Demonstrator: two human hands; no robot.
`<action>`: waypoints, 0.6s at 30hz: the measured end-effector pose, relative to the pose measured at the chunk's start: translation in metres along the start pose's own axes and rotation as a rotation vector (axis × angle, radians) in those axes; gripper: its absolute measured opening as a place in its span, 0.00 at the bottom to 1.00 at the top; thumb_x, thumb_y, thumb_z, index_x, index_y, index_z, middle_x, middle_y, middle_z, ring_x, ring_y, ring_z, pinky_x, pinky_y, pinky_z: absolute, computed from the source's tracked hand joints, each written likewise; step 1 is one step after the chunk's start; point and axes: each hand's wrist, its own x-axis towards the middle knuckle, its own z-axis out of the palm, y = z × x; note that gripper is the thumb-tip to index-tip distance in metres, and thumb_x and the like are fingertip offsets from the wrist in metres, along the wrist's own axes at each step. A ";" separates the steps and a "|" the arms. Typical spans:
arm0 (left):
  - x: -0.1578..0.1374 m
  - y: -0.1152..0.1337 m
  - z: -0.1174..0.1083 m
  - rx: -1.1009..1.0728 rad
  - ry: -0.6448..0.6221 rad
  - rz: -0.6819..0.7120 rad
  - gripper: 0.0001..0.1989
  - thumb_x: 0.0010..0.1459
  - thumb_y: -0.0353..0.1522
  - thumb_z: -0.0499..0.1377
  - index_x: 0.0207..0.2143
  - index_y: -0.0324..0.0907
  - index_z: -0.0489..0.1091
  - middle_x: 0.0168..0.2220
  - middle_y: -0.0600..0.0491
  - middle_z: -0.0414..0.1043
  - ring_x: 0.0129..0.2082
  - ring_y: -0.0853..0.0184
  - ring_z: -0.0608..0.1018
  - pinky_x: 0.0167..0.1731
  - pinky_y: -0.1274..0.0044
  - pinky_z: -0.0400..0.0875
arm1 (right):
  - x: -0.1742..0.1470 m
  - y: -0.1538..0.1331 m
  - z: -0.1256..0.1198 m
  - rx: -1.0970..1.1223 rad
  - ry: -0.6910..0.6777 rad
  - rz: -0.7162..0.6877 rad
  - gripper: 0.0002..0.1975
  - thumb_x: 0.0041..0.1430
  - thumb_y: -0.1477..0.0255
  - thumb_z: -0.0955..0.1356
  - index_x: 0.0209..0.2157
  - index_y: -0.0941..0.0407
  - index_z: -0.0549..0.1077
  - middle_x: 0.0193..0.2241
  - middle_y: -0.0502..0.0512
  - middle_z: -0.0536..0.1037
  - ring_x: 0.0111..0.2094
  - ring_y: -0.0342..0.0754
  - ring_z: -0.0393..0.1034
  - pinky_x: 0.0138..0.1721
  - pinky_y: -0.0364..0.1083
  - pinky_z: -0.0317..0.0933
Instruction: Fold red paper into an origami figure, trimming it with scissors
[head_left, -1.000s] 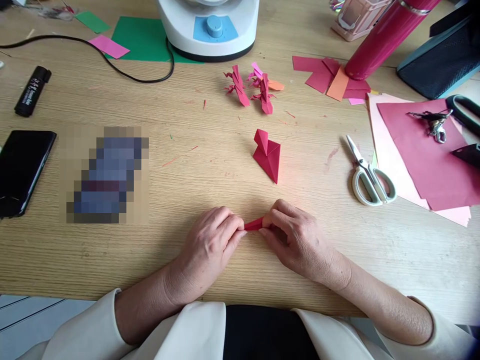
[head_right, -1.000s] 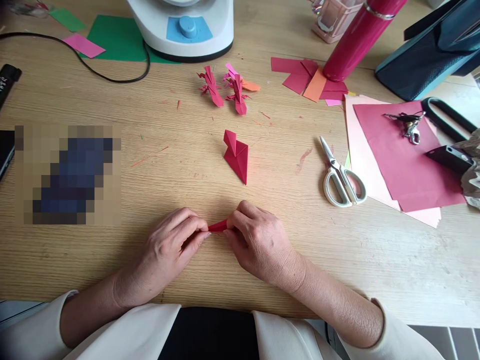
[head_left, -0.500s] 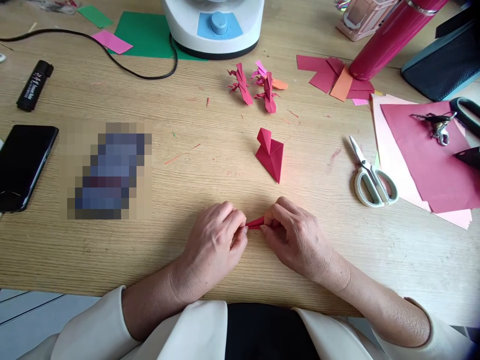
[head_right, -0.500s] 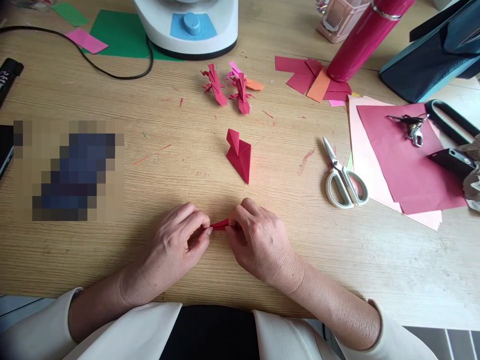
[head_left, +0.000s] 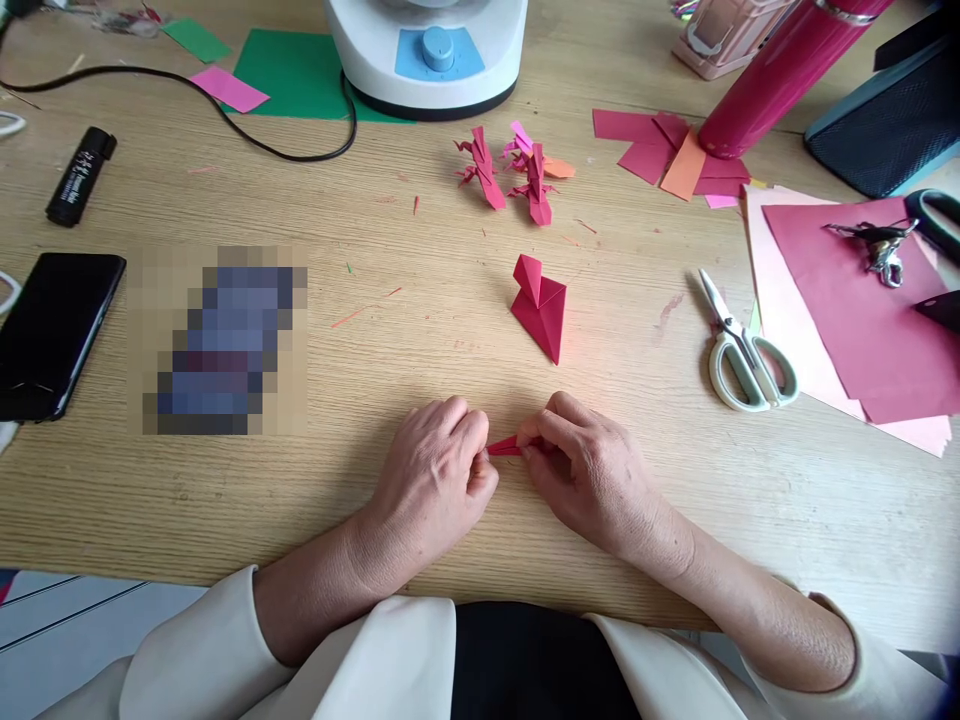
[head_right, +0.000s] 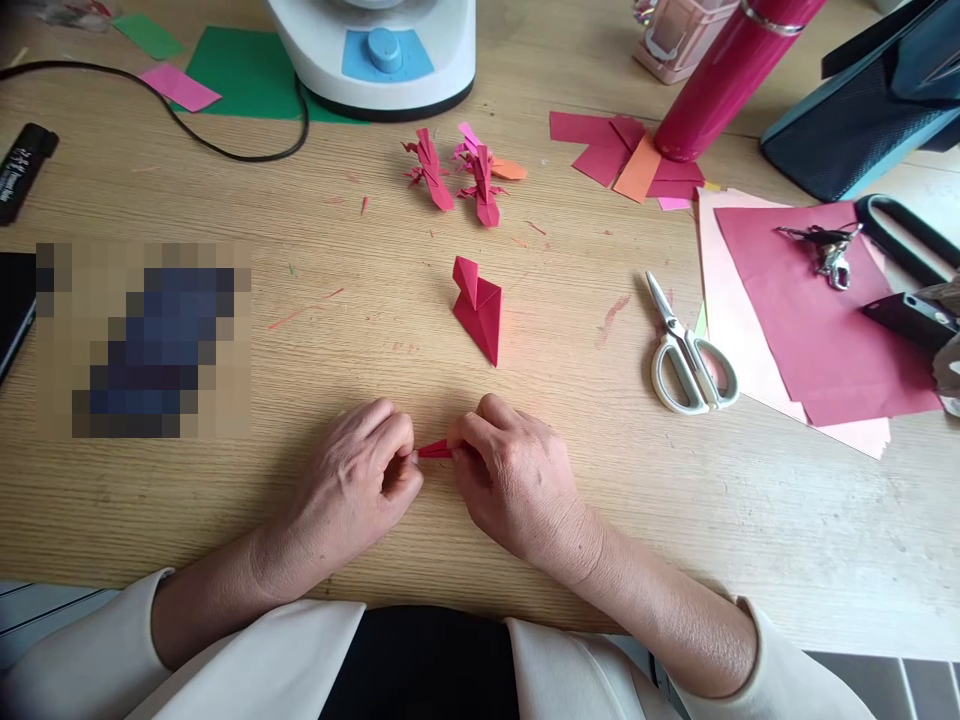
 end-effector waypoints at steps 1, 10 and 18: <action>0.000 0.000 0.000 0.008 0.000 0.001 0.10 0.52 0.22 0.52 0.25 0.45 0.55 0.29 0.52 0.63 0.29 0.64 0.66 0.30 0.70 0.61 | 0.000 0.000 0.000 -0.004 0.004 0.003 0.05 0.58 0.79 0.67 0.30 0.55 0.71 0.29 0.49 0.69 0.26 0.41 0.62 0.28 0.43 0.54; -0.002 -0.001 0.000 -0.013 0.002 -0.007 0.09 0.52 0.22 0.52 0.26 0.44 0.57 0.30 0.52 0.64 0.31 0.63 0.67 0.32 0.70 0.63 | 0.003 -0.004 0.003 -0.116 0.039 0.027 0.07 0.58 0.75 0.68 0.27 0.55 0.66 0.27 0.48 0.68 0.24 0.41 0.62 0.26 0.44 0.52; -0.010 -0.008 0.001 -0.087 0.048 0.080 0.08 0.59 0.21 0.53 0.34 0.40 0.67 0.32 0.53 0.67 0.34 0.64 0.70 0.36 0.71 0.66 | 0.005 -0.006 0.001 -0.129 0.000 0.073 0.06 0.56 0.77 0.67 0.28 0.55 0.65 0.28 0.46 0.69 0.25 0.41 0.61 0.27 0.43 0.51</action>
